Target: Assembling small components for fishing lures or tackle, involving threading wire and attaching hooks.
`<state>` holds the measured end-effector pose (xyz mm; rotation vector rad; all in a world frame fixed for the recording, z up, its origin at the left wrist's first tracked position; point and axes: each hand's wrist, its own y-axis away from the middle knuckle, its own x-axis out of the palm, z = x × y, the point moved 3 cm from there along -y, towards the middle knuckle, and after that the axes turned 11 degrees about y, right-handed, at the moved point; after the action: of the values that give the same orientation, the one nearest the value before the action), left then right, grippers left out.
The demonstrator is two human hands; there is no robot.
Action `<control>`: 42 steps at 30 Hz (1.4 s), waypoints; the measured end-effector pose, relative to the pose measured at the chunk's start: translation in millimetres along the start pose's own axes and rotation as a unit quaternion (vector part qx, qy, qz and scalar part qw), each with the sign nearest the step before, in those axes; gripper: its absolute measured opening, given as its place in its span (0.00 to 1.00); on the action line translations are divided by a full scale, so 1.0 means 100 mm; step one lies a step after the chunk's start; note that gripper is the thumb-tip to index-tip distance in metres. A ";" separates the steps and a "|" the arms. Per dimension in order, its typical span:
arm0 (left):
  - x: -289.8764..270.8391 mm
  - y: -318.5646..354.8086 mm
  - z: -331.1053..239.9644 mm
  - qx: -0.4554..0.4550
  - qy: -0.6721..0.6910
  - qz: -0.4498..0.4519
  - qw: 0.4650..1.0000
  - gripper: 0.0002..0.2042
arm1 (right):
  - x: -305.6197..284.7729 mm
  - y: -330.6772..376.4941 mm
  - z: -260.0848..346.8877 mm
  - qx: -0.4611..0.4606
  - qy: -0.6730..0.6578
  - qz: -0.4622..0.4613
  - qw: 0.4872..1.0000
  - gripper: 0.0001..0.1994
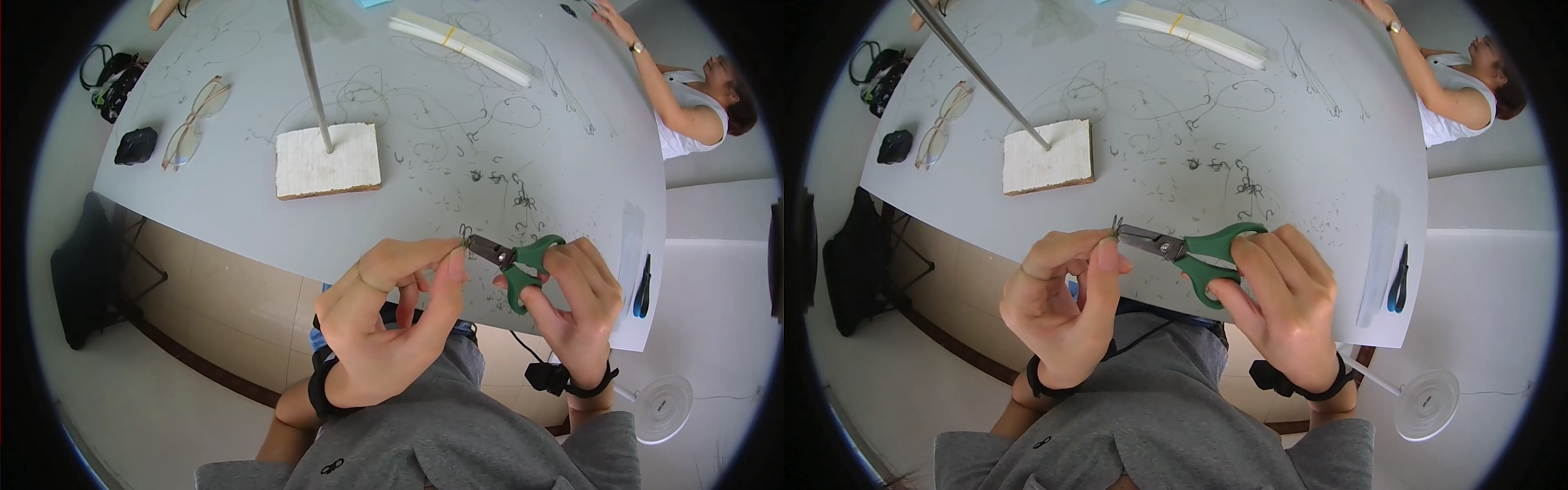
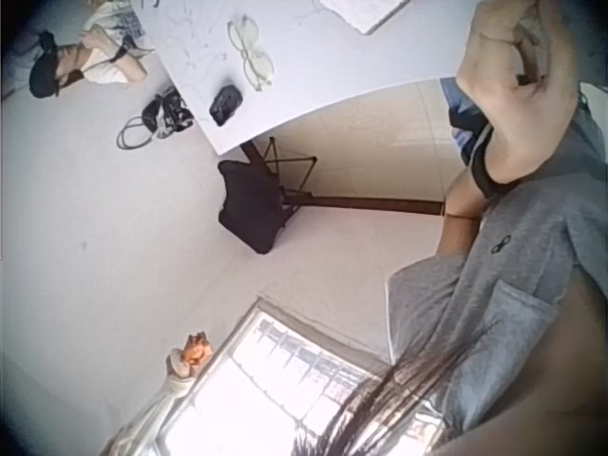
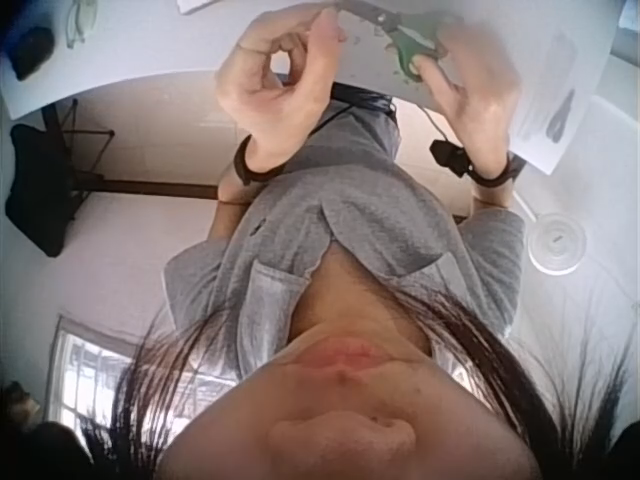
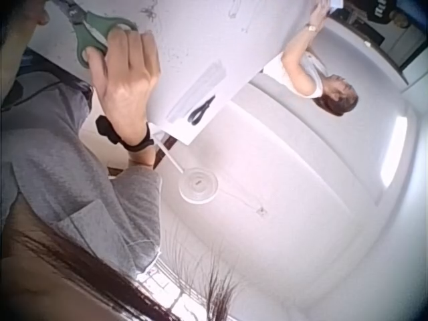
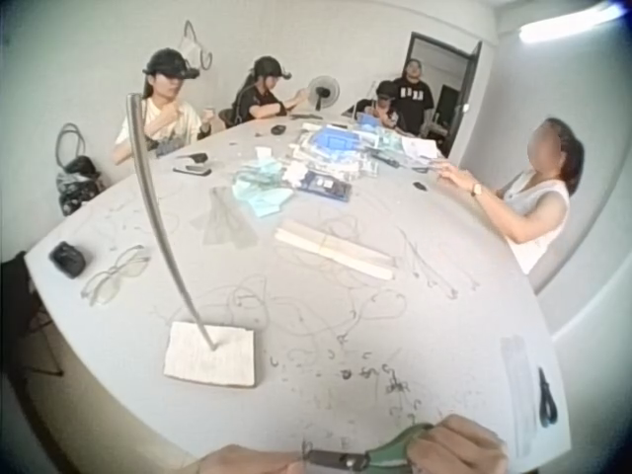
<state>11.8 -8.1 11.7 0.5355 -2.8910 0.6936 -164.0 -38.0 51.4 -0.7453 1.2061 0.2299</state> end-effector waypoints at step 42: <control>0.07 0.00 0.07 0.015 -0.099 0.058 0.993 0.11 | -0.04 -0.02 -0.15 0.025 0.002 0.070 0.997 0.17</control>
<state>5.0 -13.5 7.1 0.4686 -3.1218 0.7415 -175.3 -48.3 53.2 -0.6177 1.2652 0.3125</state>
